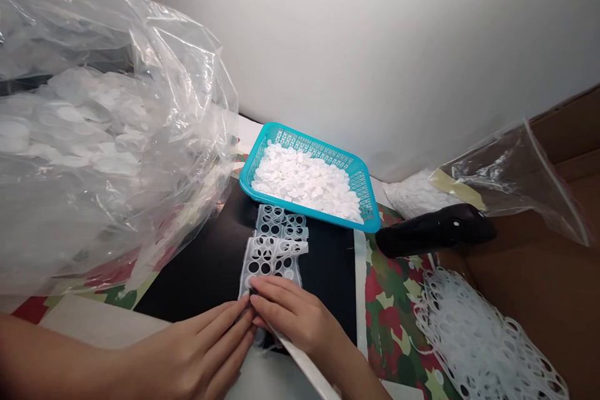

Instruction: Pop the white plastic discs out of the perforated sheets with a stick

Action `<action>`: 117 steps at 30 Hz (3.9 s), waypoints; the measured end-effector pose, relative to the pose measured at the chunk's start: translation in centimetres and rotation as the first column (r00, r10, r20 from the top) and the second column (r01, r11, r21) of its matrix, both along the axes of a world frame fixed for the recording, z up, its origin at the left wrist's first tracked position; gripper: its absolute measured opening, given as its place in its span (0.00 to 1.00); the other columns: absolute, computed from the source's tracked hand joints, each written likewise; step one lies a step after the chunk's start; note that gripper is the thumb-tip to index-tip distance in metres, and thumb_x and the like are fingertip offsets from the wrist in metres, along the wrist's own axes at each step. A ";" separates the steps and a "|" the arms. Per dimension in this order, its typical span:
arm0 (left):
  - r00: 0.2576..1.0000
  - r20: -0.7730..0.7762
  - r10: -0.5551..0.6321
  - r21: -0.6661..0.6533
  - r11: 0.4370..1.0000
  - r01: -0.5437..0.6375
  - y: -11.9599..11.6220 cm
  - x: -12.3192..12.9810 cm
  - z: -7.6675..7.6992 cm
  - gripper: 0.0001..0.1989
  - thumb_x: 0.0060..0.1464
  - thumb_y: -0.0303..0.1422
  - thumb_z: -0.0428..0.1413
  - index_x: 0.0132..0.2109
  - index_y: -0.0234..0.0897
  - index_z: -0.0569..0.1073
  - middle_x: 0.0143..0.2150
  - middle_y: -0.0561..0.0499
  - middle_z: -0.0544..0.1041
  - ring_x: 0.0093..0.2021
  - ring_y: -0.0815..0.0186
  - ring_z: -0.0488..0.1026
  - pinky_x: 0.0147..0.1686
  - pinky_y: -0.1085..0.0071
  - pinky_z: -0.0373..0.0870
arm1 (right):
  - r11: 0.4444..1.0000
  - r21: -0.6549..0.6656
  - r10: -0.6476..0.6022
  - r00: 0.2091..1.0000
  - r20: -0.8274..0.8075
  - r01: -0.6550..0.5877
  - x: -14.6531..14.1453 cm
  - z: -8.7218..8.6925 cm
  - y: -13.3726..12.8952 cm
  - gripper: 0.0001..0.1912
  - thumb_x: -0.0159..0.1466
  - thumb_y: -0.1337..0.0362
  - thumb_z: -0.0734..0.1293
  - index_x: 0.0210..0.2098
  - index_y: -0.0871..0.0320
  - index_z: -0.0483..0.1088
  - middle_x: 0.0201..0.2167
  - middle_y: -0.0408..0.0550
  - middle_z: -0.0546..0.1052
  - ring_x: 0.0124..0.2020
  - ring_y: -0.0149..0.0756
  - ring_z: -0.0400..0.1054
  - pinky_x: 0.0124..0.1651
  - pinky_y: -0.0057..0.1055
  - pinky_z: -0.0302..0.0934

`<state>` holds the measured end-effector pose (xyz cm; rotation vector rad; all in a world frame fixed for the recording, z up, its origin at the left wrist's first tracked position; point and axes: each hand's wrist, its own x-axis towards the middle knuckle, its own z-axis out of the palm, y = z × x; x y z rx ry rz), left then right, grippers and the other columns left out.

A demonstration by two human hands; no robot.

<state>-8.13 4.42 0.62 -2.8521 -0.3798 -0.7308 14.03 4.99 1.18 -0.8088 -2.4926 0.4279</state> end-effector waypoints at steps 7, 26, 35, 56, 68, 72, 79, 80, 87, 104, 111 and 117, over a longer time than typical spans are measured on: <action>0.998 -0.037 -0.058 0.029 0.998 0.059 0.6 -0.1 0.2 0.15 0.57 0.24 0.48 0.46 0.24 0.77 0.44 0.36 0.79 0.44 0.52 0.77 0.47 0.58 0.73 | 0.989 0.144 -0.047 0.990 0.132 0.028 -0.3 -0.3 -0.9 0.19 0.69 0.76 0.59 0.58 0.69 0.62 0.55 0.64 0.72 0.63 0.43 0.60 0.60 0.40 0.66; 0.997 -0.063 -0.051 0.021 0.998 0.052 0.5 -0.1 0.0 0.16 0.59 0.23 0.46 0.48 0.25 0.75 0.47 0.38 0.78 0.46 0.51 0.76 0.44 0.60 0.75 | 0.914 0.186 -0.319 0.921 -0.221 0.361 1.1 1.4 -0.8 0.25 0.64 0.79 0.61 0.60 0.59 0.63 0.54 0.57 0.74 0.55 0.44 0.69 0.51 0.42 0.71; 0.996 -0.072 -0.054 0.048 0.997 0.058 0.6 0.0 0.1 0.15 0.59 0.24 0.47 0.48 0.25 0.76 0.47 0.37 0.78 0.45 0.52 0.77 0.44 0.60 0.76 | 0.988 0.156 -0.040 0.989 0.145 0.017 1.1 0.5 -0.6 0.16 0.66 0.77 0.63 0.53 0.70 0.66 0.51 0.64 0.75 0.60 0.43 0.64 0.57 0.37 0.68; 0.996 -0.078 -0.050 0.004 0.999 0.051 0.6 0.1 -0.5 0.18 0.59 0.27 0.48 0.53 0.21 0.73 0.51 0.33 0.76 0.49 0.51 0.75 0.48 0.59 0.71 | 0.987 0.159 -0.059 0.979 0.194 0.028 1.4 -0.6 -1.0 0.17 0.67 0.76 0.62 0.55 0.69 0.66 0.57 0.65 0.70 0.63 0.45 0.60 0.60 0.39 0.65; 0.992 -0.111 -0.066 0.018 0.997 0.068 0.7 -0.1 -0.3 0.20 0.59 0.25 0.45 0.54 0.20 0.72 0.53 0.33 0.74 0.51 0.49 0.74 0.47 0.59 0.72 | 0.965 0.120 -0.234 0.972 -0.001 0.232 1.2 -0.6 -1.2 0.26 0.67 0.78 0.58 0.63 0.62 0.59 0.57 0.61 0.71 0.60 0.45 0.64 0.53 0.40 0.70; 0.992 -0.105 -0.066 -0.006 0.998 0.066 0.7 0.0 -0.4 0.20 0.59 0.27 0.47 0.54 0.20 0.71 0.53 0.31 0.74 0.50 0.49 0.73 0.47 0.58 0.70 | 0.919 0.208 -0.313 0.941 -0.127 0.334 1.4 0.7 -0.7 0.25 0.64 0.80 0.61 0.60 0.60 0.63 0.53 0.59 0.74 0.55 0.44 0.69 0.50 0.40 0.72; 0.982 -0.161 -0.099 -0.273 0.961 0.053 1.9 0.1 0.6 0.25 0.59 0.37 0.50 0.59 0.26 0.68 0.59 0.41 0.69 0.43 0.59 0.70 0.40 0.66 0.68 | 0.962 0.149 -0.231 0.973 -0.010 0.230 3.3 1.6 -0.3 0.18 0.67 0.75 0.60 0.55 0.60 0.67 0.50 0.57 0.77 0.52 0.41 0.72 0.50 0.37 0.73; 0.983 -0.154 -0.100 -0.311 0.949 0.048 2.0 0.0 0.7 0.27 0.59 0.39 0.50 0.60 0.27 0.66 0.62 0.42 0.66 0.43 0.60 0.70 0.41 0.66 0.68 | 0.974 0.124 -0.195 0.980 0.029 0.190 3.5 1.6 -0.3 0.16 0.67 0.74 0.60 0.54 0.61 0.67 0.50 0.58 0.77 0.52 0.40 0.72 0.50 0.36 0.73; 0.977 -0.149 -0.153 -0.408 0.910 0.081 2.7 -0.3 0.5 0.31 0.65 0.44 0.43 0.67 0.27 0.55 0.71 0.45 0.50 0.67 0.57 0.53 0.64 0.61 0.51 | 0.986 -0.005 -0.163 0.979 0.122 0.165 4.0 1.8 -0.4 0.14 0.68 0.74 0.60 0.51 0.62 0.69 0.52 0.57 0.76 0.55 0.39 0.69 0.55 0.36 0.69; 0.961 -0.138 -0.239 -0.573 0.811 0.120 3.6 -0.1 0.8 0.36 0.62 0.45 0.47 0.68 0.26 0.51 0.69 0.34 0.52 0.68 0.50 0.54 0.63 0.51 0.51 | 0.983 0.011 -0.185 0.972 0.142 0.185 3.5 2.4 -0.6 0.13 0.69 0.70 0.59 0.51 0.60 0.68 0.51 0.56 0.76 0.54 0.39 0.71 0.53 0.33 0.70; 0.965 -0.133 -0.227 -0.531 0.838 0.124 3.9 -0.1 0.4 0.35 0.62 0.47 0.45 0.68 0.28 0.52 0.69 0.35 0.54 0.67 0.51 0.55 0.62 0.52 0.50 | 0.979 0.143 -0.177 0.959 0.221 0.148 3.8 1.3 -0.7 0.14 0.68 0.73 0.60 0.52 0.63 0.68 0.53 0.61 0.74 0.56 0.43 0.69 0.52 0.35 0.72; 0.961 -0.146 -0.235 -0.517 0.847 0.128 3.9 0.0 0.5 0.36 0.61 0.47 0.45 0.68 0.26 0.52 0.68 0.34 0.55 0.67 0.50 0.55 0.62 0.52 0.49 | 0.978 0.167 -0.169 0.940 0.295 0.123 4.1 0.0 -1.1 0.18 0.67 0.75 0.60 0.56 0.65 0.64 0.59 0.64 0.68 0.61 0.47 0.62 0.56 0.42 0.69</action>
